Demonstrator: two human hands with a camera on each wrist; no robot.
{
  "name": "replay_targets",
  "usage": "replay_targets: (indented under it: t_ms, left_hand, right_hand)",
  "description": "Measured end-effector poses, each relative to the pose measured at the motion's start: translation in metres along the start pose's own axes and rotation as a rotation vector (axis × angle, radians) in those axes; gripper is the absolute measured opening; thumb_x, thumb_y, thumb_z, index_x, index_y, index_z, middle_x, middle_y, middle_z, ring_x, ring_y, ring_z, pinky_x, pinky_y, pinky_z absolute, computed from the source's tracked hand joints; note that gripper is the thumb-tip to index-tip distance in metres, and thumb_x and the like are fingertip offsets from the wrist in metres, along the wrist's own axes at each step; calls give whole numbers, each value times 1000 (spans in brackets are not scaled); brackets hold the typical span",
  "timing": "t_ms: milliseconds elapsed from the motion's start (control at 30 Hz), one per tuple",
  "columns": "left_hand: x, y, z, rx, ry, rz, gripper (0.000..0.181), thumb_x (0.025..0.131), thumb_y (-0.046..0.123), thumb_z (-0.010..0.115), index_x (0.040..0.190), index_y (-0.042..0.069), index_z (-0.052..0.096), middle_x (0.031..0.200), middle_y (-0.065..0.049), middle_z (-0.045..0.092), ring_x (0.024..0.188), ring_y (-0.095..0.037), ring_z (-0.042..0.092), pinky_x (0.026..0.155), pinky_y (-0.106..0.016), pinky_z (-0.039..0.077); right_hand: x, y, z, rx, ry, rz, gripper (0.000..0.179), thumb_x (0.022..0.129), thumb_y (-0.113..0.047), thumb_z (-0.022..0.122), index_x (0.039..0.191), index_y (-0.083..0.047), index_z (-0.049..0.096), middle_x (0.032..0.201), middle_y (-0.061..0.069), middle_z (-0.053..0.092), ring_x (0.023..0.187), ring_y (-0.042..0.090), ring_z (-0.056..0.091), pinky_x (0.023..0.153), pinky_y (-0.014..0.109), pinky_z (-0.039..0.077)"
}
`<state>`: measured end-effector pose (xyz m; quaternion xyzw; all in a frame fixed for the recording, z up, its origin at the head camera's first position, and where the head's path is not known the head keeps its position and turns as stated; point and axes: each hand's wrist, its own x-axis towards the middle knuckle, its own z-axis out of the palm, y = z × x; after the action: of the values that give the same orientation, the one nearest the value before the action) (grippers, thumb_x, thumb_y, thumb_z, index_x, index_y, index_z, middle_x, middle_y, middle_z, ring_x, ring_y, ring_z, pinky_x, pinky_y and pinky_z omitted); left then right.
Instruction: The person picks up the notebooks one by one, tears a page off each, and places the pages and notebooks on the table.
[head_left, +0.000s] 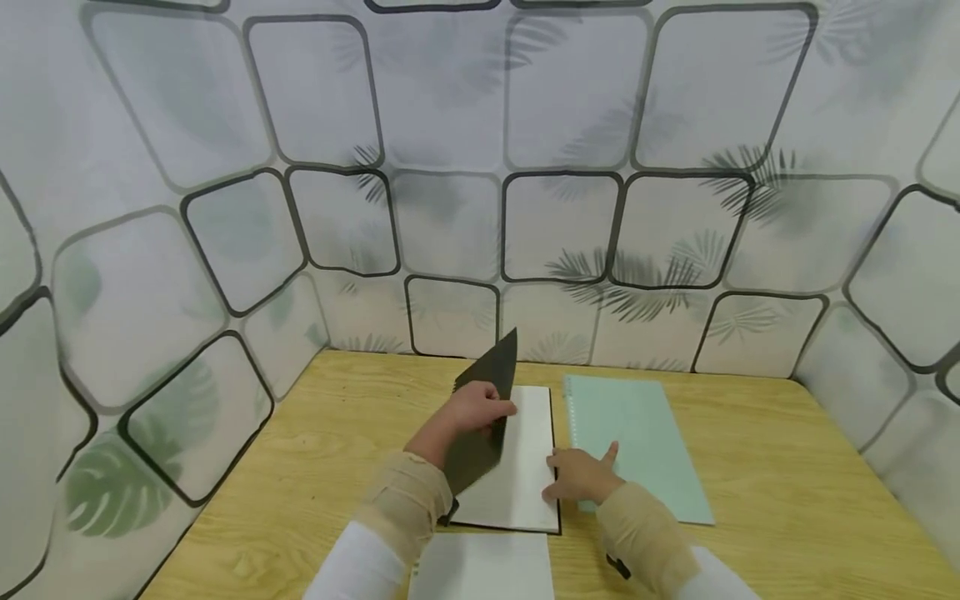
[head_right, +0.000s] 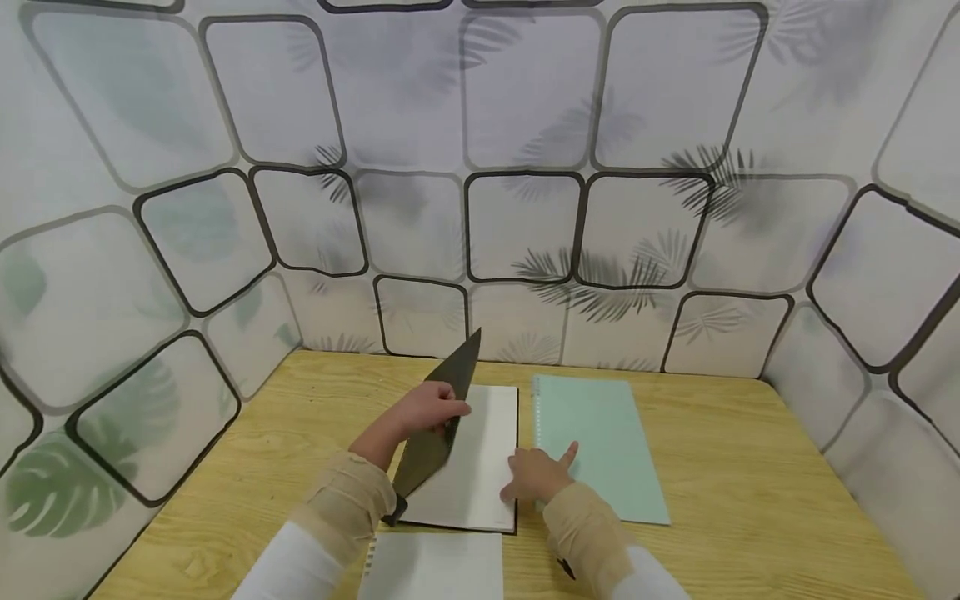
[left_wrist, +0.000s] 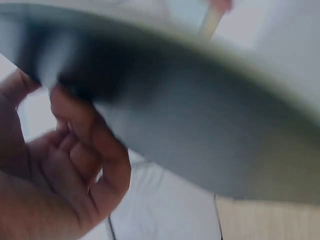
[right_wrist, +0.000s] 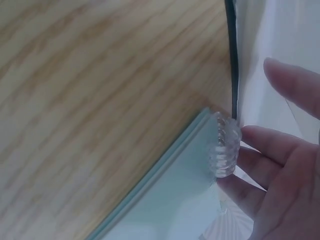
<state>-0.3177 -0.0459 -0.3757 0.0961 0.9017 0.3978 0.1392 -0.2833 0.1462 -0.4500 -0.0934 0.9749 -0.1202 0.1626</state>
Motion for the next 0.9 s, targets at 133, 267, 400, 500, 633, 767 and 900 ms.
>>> replay_targets:
  t_ms: [133,267,400,500,633,767,900]
  left_hand:
    - [2,1,32,124,6,-33,42,84,51,58,67,14,47,58,1,49,52,-13,55,49,-25,39]
    - [5,-20,41,226,49,-79,43,81,52,62,81,10,54,71,-4,56,61,-17,55,52,-30,40]
    - [8,-52,39,367,173,-210,57,76,42,72,115,5,55,112,-16,57,92,-29,59,73,-44,49]
    - [6,-73,39,412,172,-290,75,74,42,74,135,10,45,134,-22,42,113,-39,51,89,-54,44]
    - [1,-89,41,498,84,-259,78,75,50,70,140,18,41,146,-20,29,129,-40,35,100,-63,29]
    - [-3,-94,39,593,46,-238,78,76,59,63,141,23,40,154,-14,19,141,-37,20,106,-69,7]
    - [-2,-96,33,621,35,-253,80,78,63,57,143,23,35,155,-13,16,143,-36,15,107,-70,1]
  right_hand:
    - [2,2,3,31,33,-11,30,75,-28,72,102,-14,67,126,5,61,120,34,52,97,77,-9]
    - [2,6,4,81,68,-28,15,74,-13,67,89,-15,71,104,2,70,111,33,58,98,76,-9]
    - [-2,11,2,172,113,-31,25,75,-1,57,92,-10,71,105,8,70,107,37,59,99,76,-8]
    - [-2,12,3,241,158,-3,29,76,1,52,98,-3,69,105,12,69,107,39,57,100,75,-4]
    - [0,9,9,196,204,24,27,83,-5,52,106,1,66,106,15,68,109,39,57,103,73,9]
    - [7,3,16,84,152,-22,54,90,-39,54,128,-1,52,133,16,53,125,36,47,104,73,5]
    - [12,-2,18,-15,55,-76,78,79,-61,57,135,-7,47,148,13,36,135,31,36,102,74,-5]
